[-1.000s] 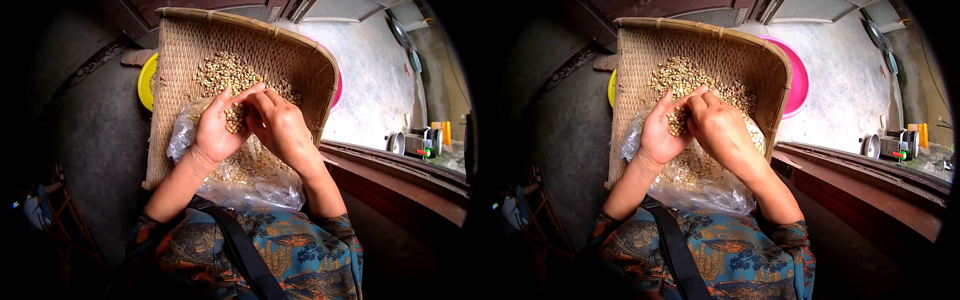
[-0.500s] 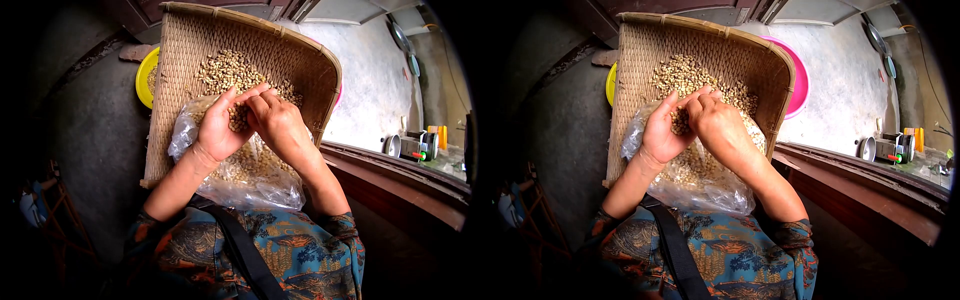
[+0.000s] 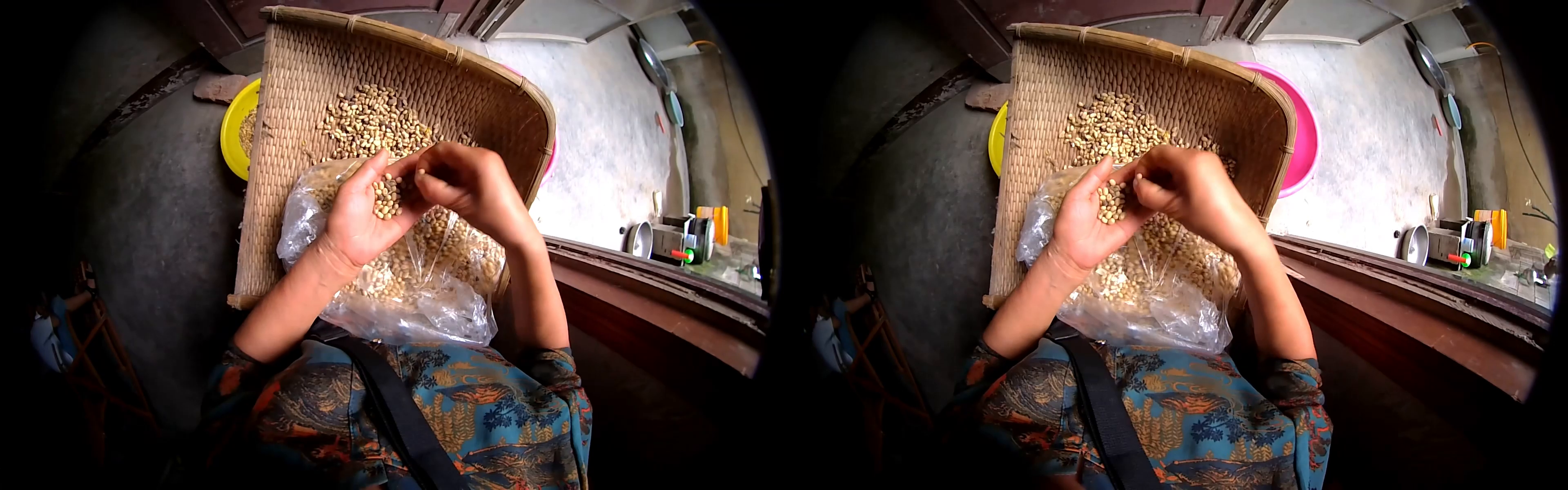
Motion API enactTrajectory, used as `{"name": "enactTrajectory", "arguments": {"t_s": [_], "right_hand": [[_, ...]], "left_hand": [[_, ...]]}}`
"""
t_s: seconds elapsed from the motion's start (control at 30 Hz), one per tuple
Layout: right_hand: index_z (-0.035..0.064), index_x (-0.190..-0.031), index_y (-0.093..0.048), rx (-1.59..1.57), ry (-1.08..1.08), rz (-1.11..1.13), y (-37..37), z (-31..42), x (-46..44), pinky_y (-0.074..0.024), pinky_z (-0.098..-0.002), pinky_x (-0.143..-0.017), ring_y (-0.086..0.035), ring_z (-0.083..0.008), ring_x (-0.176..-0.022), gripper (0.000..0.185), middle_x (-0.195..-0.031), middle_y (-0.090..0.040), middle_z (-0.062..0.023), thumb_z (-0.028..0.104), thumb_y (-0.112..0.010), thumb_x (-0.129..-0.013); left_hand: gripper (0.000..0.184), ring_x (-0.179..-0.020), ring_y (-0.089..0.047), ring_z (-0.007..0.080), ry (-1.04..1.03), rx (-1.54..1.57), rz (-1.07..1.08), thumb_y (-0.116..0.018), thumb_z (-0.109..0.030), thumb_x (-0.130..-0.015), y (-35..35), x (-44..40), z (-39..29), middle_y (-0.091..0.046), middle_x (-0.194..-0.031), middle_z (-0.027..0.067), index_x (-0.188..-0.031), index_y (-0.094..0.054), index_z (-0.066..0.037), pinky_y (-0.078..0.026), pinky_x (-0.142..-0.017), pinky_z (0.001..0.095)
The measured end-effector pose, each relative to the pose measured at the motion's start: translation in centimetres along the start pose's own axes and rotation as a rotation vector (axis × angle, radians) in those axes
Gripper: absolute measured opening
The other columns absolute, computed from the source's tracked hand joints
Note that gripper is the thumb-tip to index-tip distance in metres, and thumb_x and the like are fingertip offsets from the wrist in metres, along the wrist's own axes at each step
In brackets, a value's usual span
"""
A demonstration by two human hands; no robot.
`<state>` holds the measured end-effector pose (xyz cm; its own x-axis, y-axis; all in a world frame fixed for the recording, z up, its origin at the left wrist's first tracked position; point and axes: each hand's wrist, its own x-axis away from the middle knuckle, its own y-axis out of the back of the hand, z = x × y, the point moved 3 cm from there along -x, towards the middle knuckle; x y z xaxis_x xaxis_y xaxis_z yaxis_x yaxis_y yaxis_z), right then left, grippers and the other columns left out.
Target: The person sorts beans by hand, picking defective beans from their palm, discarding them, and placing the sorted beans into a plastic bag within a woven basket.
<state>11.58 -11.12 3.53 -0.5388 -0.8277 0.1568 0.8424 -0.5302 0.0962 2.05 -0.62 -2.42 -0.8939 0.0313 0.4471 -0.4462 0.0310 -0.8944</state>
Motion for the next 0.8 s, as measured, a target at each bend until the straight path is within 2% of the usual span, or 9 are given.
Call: {"name": "enactTrajectory", "arguments": {"t_s": [0.03,0.13,0.2,0.27,0.3,0.4,0.43,0.57,0.8], "right_hand": [[-0.0038,-0.090,-0.063,-0.209,-0.021,0.030,0.4,0.0,-0.3,-0.0519,-0.0274,-0.058,-0.062,-0.0096,-0.071,0.018,-0.097,-0.072,-0.0107,0.014,-0.062,-0.096],[0.0008,-0.091,-0.060,-0.782,-0.043,0.132,1.4,0.7,0.4,-0.0424,-0.0182,-0.049,-0.052,-0.0048,-0.062,0.010,-0.100,-0.070,-0.0173,0.010,-0.061,-0.095],[0.0002,-0.105,-0.058,-1.031,-0.019,0.257,1.0,-0.7,0.4,-0.0467,-0.0227,-0.050,-0.059,-0.0134,-0.068,0.018,-0.103,-0.067,-0.0194,0.016,-0.052,-0.098],[-0.0030,-0.110,-0.056,-1.189,-0.094,0.179,-0.2,-1.1,0.1,-0.0509,-0.0272,-0.055,-0.063,-0.0200,-0.080,0.029,-0.107,-0.065,-0.0203,0.023,-0.047,-0.100],[-0.0082,-0.124,-0.051,-1.407,-0.047,0.296,-0.7,-1.7,-0.2,-0.0578,-0.0345,-0.071,-0.065,-0.0297,-0.100,0.046,-0.118,-0.062,-0.0248,0.031,-0.041,-0.103],[-0.0111,-0.134,-0.044,-1.528,-0.098,0.253,-1.4,-2.1,0.6,-0.0548,-0.0424,-0.093,-0.059,-0.0379,-0.118,0.058,-0.129,-0.055,-0.0296,0.039,-0.038,-0.104],[-0.0131,-0.140,-0.035,-1.674,-0.089,0.289,-1.8,-2.0,0.8,-0.0408,-0.0493,-0.111,-0.045,-0.0436,-0.131,0.076,-0.138,-0.046,-0.0334,0.052,-0.033,-0.103],[-0.0136,-0.146,-0.022,-1.662,-0.037,0.216,-2.1,-0.8,1.3,-0.0291,-0.0543,-0.116,-0.025,-0.0489,-0.141,0.092,-0.149,-0.026,-0.0374,0.062,-0.038,-0.097],[-0.0120,-0.146,-0.023,-1.638,0.039,0.190,-1.4,-0.8,1.8,-0.0299,-0.0536,-0.116,-0.030,-0.0479,-0.139,0.094,-0.148,-0.030,-0.0356,0.067,-0.030,-0.096]], "left_hand": [[0.037,-0.107,-0.056,0.0256,0.051,0.105,0.171,-0.042,-0.030,-0.104,0.7,-0.1,-0.1,-0.059,-0.109,0.0126,-0.113,-0.057,0.003,-0.046,-0.106,0.0462],[0.040,-0.109,-0.056,0.0268,0.026,-0.024,0.085,-0.041,-0.031,-0.104,-1.3,0.7,0.1,-0.060,-0.113,0.0147,-0.120,-0.055,0.003,-0.044,-0.108,0.0469],[0.042,-0.110,-0.057,0.0262,0.059,0.031,0.127,-0.042,-0.033,-0.104,-0.1,0.2,-0.2,-0.062,-0.113,0.0142,-0.122,-0.058,0.002,-0.046,-0.105,0.0449],[0.042,-0.109,-0.058,0.0250,0.103,0.100,0.253,-0.043,-0.033,-0.103,1.0,-0.2,-0.3,-0.063,-0.111,0.0127,-0.119,-0.060,0.002,-0.047,-0.102,0.0434],[0.033,-0.107,-0.059,0.0231,0.084,0.076,0.185,-0.048,-0.031,-0.102,0.7,0.1,-0.5,-0.058,-0.112,0.0119,-0.120,-0.052,-0.004,-0.052,-0.096,0.0442],[0.037,-0.108,-0.057,0.0221,0.067,0.097,0.125,-0.047,-0.033,-0.101,1.5,0.1,-1.0,-0.063,-0.112,0.0115,-0.115,-0.061,-0.002,-0.045,-0.102,0.0408],[0.037,-0.110,-0.057,0.0222,0.043,0.101,0.108,-0.049,-0.033,-0.100,1.6,-0.1,-1.1,-0.062,-0.114,0.0127,-0.120,-0.058,-0.003,-0.043,-0.104,0.0409],[0.036,-0.115,-0.054,0.0231,0.016,-0.080,0.174,-0.055,-0.031,-0.098,0.6,0.3,-1.3,-0.060,-0.117,0.0124,-0.122,-0.056,-0.005,-0.042,-0.105,0.0409],[0.035,-0.117,-0.053,0.0239,0.010,0.072,0.076,-0.053,-0.033,-0.099,1.4,0.0,-1.3,-0.058,-0.118,0.0117,-0.119,-0.056,-0.004,-0.043,-0.105,0.0408]]}}
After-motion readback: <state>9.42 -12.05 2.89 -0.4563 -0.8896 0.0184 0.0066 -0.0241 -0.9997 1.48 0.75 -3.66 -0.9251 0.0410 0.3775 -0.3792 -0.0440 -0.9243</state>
